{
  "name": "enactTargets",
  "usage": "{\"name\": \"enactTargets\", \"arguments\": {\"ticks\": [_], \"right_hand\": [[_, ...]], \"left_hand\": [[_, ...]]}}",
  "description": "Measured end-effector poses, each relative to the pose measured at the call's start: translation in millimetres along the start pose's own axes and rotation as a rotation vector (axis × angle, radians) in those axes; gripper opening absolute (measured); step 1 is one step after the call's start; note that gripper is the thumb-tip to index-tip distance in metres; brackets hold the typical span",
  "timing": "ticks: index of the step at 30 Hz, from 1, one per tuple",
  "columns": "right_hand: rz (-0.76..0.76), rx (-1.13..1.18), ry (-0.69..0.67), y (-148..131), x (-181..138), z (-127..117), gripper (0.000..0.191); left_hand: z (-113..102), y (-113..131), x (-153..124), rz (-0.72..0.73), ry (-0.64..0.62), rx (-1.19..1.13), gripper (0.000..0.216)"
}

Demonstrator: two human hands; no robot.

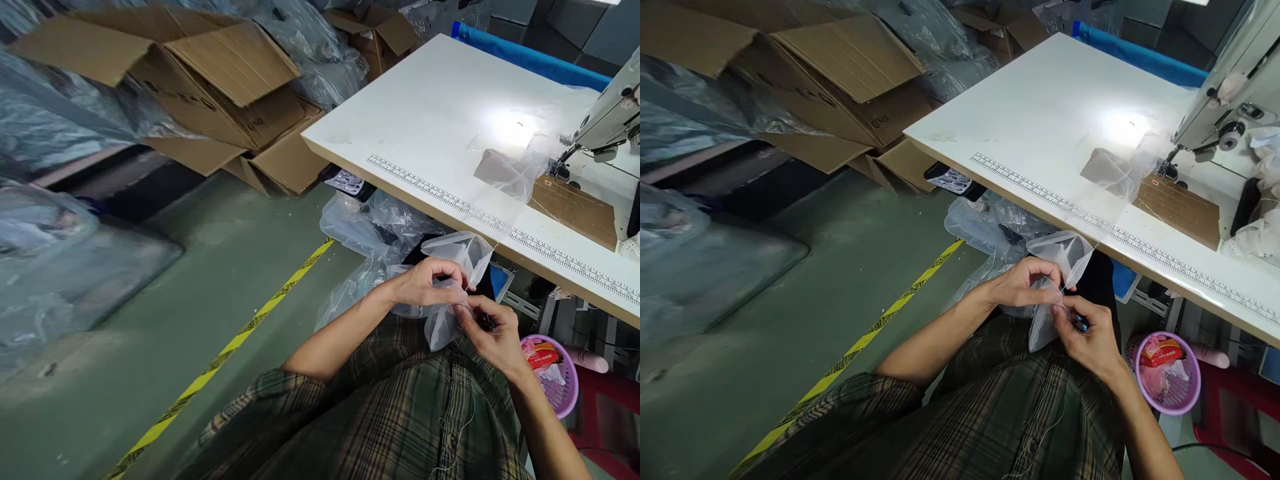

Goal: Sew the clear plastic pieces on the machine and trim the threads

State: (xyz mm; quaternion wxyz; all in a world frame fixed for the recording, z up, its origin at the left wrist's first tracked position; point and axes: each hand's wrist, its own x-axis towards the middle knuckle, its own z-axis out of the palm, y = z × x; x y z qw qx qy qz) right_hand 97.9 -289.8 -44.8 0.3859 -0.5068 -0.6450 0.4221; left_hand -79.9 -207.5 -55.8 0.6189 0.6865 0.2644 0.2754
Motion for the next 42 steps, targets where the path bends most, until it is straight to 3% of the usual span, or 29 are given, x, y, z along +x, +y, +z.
{"name": "enactTargets", "arguments": {"ticks": [5,8,16,21,29,38,42], "right_hand": [[0.132,0.025,0.028,15,3,-7,0.03],[0.143,0.003,0.04,21,3,-9,0.035],[0.097,-0.084,-0.017,16,12,-5,0.06],[0.069,-0.126,-0.057,10,22,0,0.056],[0.101,-0.076,0.037,16,26,8,0.057],[0.1,-0.124,0.043,16,24,10,0.061],[0.206,0.062,0.088,31,23,10,0.064]], "left_hand": [[4,-1,-11,-0.223,0.131,-0.151,0.043],[1,0,-15,-0.286,0.163,-0.196,0.046],[-3,4,-20,-0.257,0.187,-0.088,0.04],[-2,7,-20,-0.257,0.188,-0.089,0.037],[3,11,-18,-0.262,0.25,-0.132,0.03],[4,13,-17,-0.286,0.269,-0.174,0.027],[7,7,-18,-0.295,0.314,-0.273,0.028]]}}
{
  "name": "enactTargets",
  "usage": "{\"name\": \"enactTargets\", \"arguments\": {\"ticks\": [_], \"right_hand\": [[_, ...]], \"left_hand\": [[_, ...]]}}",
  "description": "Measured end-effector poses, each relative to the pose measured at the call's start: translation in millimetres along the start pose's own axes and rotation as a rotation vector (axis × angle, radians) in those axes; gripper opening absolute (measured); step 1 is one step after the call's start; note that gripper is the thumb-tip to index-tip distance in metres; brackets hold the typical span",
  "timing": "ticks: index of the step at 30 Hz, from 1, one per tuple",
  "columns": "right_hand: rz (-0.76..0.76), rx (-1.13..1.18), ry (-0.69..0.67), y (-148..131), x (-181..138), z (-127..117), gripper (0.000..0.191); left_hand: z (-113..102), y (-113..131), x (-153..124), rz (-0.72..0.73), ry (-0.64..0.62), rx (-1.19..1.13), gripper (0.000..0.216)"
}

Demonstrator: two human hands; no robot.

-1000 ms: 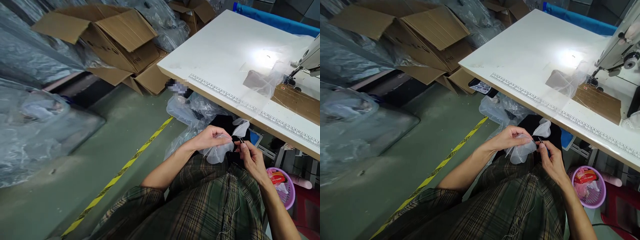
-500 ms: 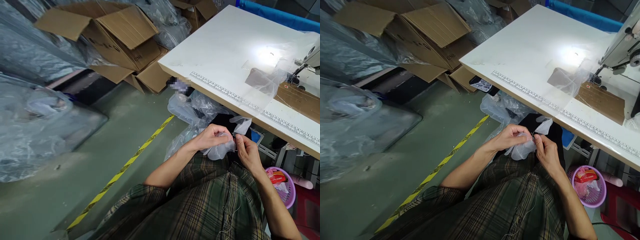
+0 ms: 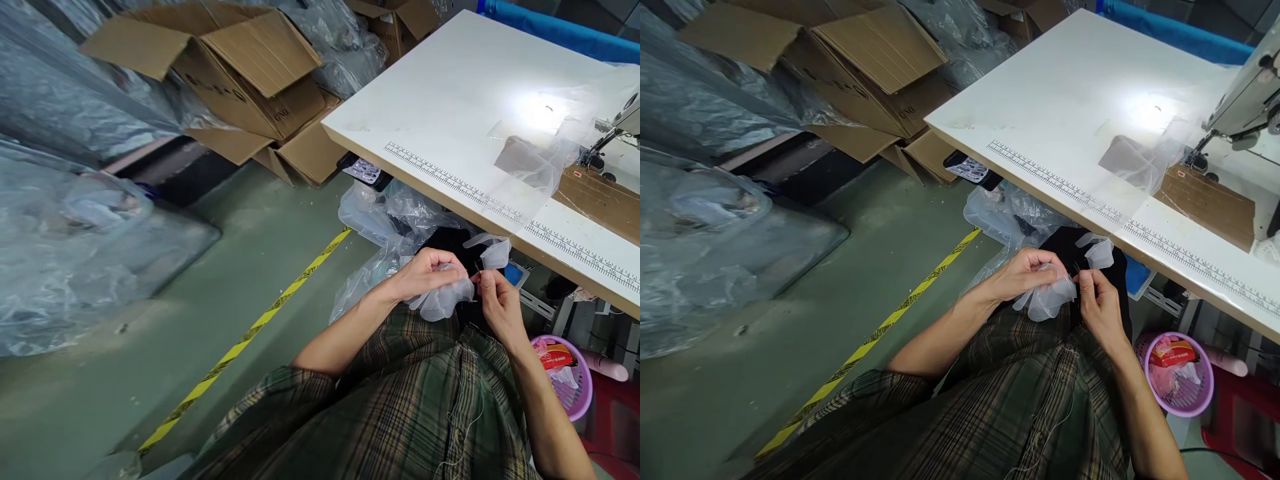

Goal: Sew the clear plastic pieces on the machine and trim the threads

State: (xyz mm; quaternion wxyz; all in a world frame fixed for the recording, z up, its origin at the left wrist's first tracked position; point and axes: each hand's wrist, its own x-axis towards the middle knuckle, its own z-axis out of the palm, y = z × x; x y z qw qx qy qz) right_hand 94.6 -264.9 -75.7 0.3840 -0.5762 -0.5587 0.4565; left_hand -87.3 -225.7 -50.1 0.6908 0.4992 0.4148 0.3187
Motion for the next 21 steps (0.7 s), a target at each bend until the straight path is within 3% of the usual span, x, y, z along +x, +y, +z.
{"name": "enactTargets", "arguments": {"ticks": [4,7,10,12,14,17,19,21], "right_hand": [[0.154,0.344,-0.097,15,-5,3,0.066],[0.144,0.395,0.003,18,-10,11,0.055],[0.165,0.424,0.131,16,-11,16,0.051],[0.195,0.464,0.143,13,-11,16,0.048],[0.226,0.495,0.118,10,-11,14,0.047],[0.249,0.532,0.089,6,-11,11,0.048],[0.249,0.555,0.092,4,-11,11,0.047],[0.241,0.561,0.106,2,-12,12,0.047]], "left_hand": [[5,-9,0,-0.061,0.077,-0.252,0.039],[9,-19,-2,-0.091,0.138,-0.368,0.043],[13,-30,-6,-0.017,0.209,-0.258,0.039],[13,-35,-9,0.2,0.333,-0.001,0.032],[12,-36,-12,0.541,0.449,0.369,0.023],[11,-33,-12,1.005,0.407,0.833,0.011],[12,-31,-8,1.133,0.317,0.944,0.013],[14,-32,-4,1.122,0.261,0.933,0.023]]}}
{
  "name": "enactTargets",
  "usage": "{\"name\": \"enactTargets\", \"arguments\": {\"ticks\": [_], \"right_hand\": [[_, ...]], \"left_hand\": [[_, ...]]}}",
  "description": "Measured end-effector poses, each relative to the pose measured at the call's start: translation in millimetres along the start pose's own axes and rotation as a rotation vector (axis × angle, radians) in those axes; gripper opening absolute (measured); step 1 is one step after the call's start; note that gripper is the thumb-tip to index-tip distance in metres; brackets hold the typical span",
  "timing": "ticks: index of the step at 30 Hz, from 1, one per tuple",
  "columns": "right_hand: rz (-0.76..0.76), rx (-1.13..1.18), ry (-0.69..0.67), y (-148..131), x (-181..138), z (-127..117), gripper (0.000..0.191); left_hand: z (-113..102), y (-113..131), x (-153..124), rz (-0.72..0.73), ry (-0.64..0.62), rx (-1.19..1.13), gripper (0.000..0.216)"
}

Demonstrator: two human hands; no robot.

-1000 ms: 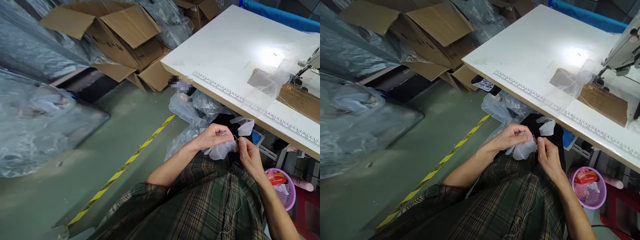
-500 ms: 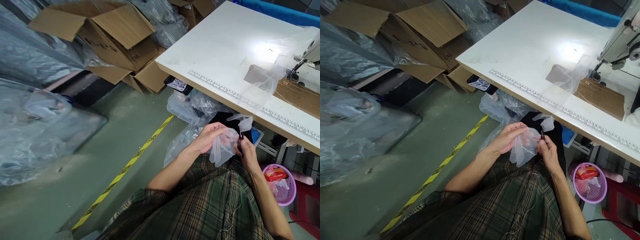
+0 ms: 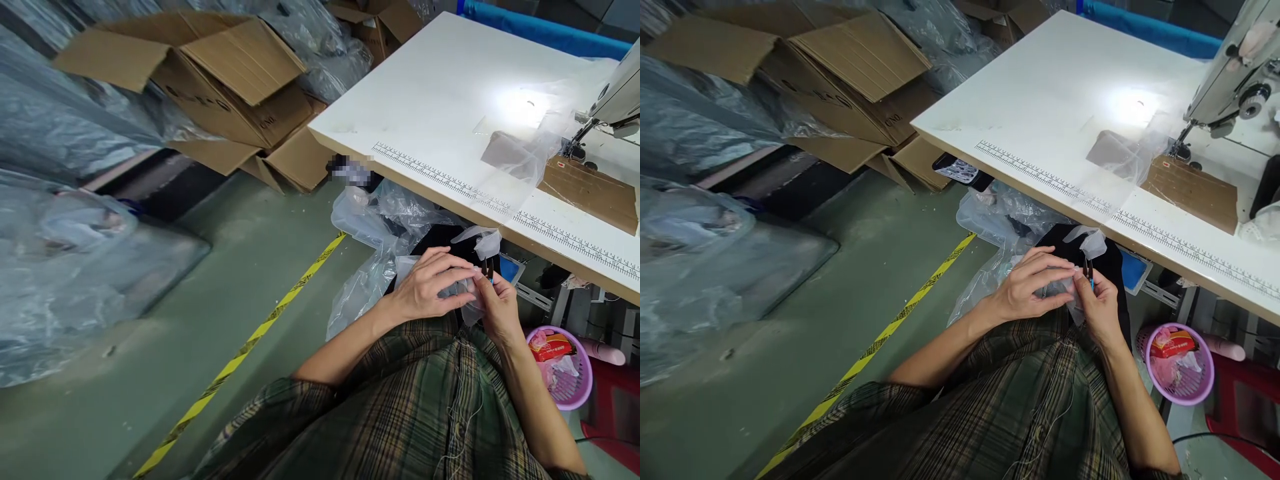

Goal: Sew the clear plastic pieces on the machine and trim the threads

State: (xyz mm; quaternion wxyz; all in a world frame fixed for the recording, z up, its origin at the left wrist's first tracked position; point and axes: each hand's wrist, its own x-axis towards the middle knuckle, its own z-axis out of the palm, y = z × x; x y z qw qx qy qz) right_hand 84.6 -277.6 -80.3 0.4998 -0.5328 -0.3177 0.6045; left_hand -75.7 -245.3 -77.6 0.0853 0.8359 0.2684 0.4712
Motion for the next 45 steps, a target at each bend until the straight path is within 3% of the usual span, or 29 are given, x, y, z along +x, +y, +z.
{"name": "enactTargets", "arguments": {"ticks": [4,11,18,30,37,40,45], "right_hand": [[-0.082,-0.063,-0.017,-3,-2,-2,0.044],[-0.183,-0.27,-0.081,-12,-4,-7,0.032],[-0.19,-0.369,-0.072,-12,-4,-9,0.035],[-0.184,-0.406,-0.071,-11,-3,-12,0.039],[-0.223,-0.495,-0.118,-9,-6,-19,0.032],[-0.249,-0.562,-0.142,-11,-7,-24,0.036],[-0.258,-0.712,-0.256,-21,-10,-30,0.061]], "left_hand": [[8,3,-1,-0.212,-0.031,-0.169,0.027],[4,11,7,-0.833,-0.138,-0.607,0.021],[-3,2,11,-1.056,-0.201,-0.875,0.027],[-12,-15,18,-1.145,-0.425,-1.01,0.034],[-16,-20,18,-1.2,-0.461,-1.091,0.03],[-18,-19,20,-1.174,-0.482,-1.076,0.029],[-22,-11,25,-1.014,-0.515,-0.934,0.026]]}}
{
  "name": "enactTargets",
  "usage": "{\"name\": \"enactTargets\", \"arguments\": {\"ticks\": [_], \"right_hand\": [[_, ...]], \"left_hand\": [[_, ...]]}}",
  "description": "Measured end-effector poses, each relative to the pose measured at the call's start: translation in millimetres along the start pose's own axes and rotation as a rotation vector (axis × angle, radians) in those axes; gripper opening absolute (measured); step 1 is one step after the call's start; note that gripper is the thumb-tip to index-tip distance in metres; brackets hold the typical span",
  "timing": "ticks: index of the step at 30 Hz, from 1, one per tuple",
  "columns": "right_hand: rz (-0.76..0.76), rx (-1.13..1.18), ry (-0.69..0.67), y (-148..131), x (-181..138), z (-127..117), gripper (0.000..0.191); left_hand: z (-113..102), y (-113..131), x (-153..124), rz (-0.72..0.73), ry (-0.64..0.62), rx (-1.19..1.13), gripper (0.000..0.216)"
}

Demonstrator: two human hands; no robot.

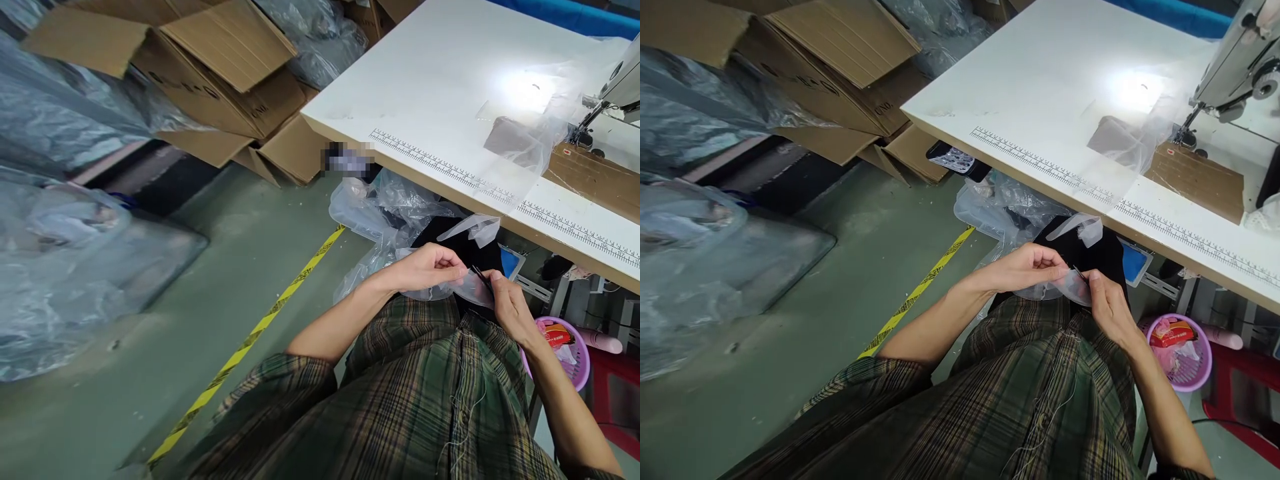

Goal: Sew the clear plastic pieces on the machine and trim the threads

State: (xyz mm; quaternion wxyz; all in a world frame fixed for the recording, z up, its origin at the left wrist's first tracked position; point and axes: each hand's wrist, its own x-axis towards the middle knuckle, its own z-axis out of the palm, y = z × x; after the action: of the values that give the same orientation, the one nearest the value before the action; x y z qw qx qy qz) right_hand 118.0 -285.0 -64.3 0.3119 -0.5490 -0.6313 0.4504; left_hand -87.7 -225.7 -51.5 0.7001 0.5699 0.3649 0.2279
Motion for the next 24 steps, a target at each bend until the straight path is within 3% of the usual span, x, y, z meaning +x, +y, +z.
{"name": "enactTargets", "arguments": {"ticks": [7,14,24], "right_hand": [[-0.088,-0.168,-0.04,-12,3,-5,0.057],[-0.182,-0.267,-0.063,-13,5,-6,0.052],[-0.114,-0.321,-0.007,-8,5,-4,0.049]], "left_hand": [[5,12,-8,0.068,0.002,0.292,0.024],[4,14,-10,0.083,-0.004,0.405,0.021],[8,16,-10,0.057,0.032,0.489,0.019]]}}
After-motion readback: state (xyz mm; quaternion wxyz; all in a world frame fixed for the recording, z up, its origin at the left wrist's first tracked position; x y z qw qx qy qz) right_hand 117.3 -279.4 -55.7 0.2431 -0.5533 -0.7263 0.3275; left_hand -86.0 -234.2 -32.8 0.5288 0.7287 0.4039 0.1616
